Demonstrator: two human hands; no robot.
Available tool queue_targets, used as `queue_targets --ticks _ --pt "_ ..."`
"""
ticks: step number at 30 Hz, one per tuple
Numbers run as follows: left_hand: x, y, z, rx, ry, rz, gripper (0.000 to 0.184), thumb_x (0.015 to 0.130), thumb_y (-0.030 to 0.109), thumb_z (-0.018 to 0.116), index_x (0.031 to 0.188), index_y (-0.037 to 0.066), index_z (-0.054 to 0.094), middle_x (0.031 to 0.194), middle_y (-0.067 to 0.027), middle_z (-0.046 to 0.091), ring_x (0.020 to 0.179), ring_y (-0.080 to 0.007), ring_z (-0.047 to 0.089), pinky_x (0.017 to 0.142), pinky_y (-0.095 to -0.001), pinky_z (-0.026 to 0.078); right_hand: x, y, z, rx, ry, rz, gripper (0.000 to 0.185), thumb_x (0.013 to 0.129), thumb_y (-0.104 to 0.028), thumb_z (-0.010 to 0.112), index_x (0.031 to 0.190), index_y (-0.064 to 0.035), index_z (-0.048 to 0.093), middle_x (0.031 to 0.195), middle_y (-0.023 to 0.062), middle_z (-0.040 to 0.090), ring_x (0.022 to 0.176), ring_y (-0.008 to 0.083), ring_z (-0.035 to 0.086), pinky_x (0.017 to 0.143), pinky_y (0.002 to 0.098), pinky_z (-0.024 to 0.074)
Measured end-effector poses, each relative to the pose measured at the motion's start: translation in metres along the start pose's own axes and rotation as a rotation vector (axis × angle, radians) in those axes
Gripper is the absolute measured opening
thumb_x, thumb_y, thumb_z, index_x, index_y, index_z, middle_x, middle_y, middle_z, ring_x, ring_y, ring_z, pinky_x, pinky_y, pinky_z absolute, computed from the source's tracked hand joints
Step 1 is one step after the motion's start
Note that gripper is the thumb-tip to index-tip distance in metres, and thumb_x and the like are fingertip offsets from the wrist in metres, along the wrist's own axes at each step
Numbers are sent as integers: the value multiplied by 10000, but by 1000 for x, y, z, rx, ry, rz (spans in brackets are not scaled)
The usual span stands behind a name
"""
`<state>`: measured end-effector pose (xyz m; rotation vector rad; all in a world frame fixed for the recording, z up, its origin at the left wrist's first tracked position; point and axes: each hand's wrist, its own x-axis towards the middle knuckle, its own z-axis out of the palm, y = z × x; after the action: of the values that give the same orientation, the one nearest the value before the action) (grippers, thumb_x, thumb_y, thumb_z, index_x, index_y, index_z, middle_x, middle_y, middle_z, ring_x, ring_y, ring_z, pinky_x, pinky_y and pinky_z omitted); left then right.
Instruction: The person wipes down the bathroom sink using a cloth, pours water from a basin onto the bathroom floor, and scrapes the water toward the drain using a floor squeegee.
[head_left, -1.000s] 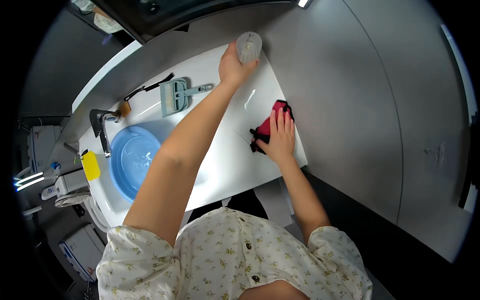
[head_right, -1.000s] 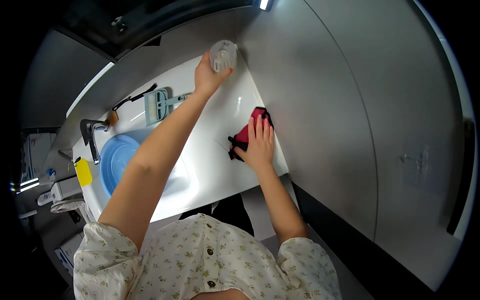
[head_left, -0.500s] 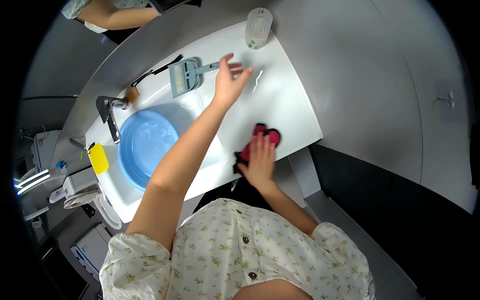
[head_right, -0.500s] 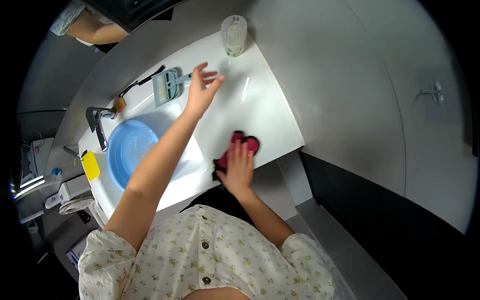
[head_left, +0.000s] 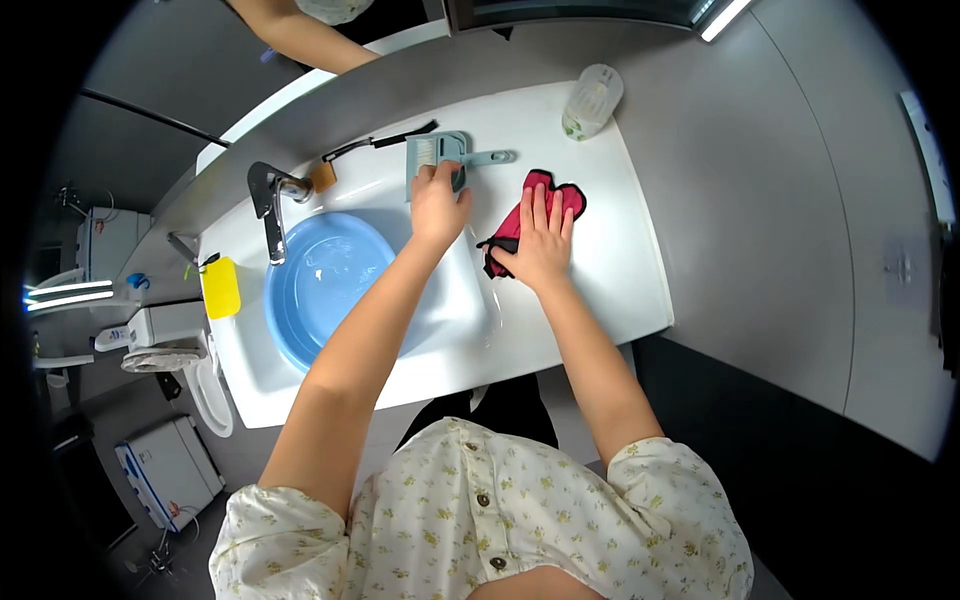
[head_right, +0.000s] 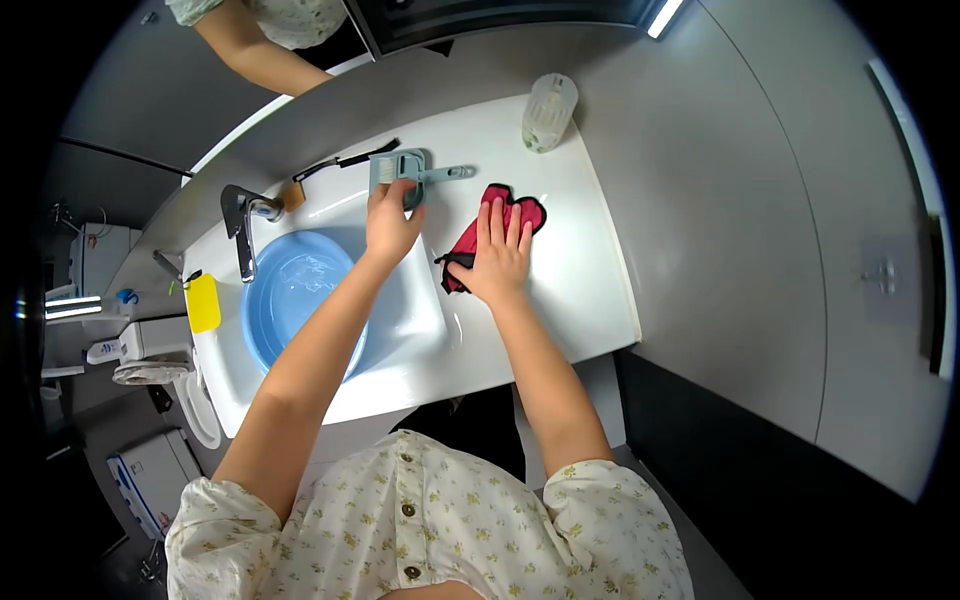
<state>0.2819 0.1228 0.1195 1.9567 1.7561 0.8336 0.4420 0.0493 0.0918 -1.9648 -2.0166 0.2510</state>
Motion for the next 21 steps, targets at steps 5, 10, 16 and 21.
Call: queue_targets --ticks 5,10,16,21 --pt "34 6 14 418 -18 181 505 619 152 739 1103 155 598 1046 -107 526 1000 -288 477 808 -398 407 41 -4 6 -4 -49 -42 1106 583 -549 724 1408 -23 210 1463 156 225 1358 358 164 1098 499 95" --pt "53 -7 25 763 -131 371 259 654 243 668 868 101 638 1001 -77 512 1000 -260 458 787 -389 373 57 -4 7 -9 -91 -26 1129 572 -574 717 1421 -49 189 1473 158 199 1374 320 137 1111 465 69" --pt "58 -9 -31 818 -127 160 234 793 219 525 906 49 639 1011 -72 504 1004 -236 445 794 -392 363 104 4 13 -45 -134 -50 1171 603 -666 650 1441 -57 104 1494 161 131 1385 318 89 1112 458 41" --pt "83 -65 -54 1032 -166 -89 244 825 188 470 969 87 638 1113 -66 501 1088 -253 429 827 -415 355 130 -5 18 -68 -164 -25 1178 604 -666 649 1443 -61 85 1498 162 110 1387 324 64 1110 459 22"
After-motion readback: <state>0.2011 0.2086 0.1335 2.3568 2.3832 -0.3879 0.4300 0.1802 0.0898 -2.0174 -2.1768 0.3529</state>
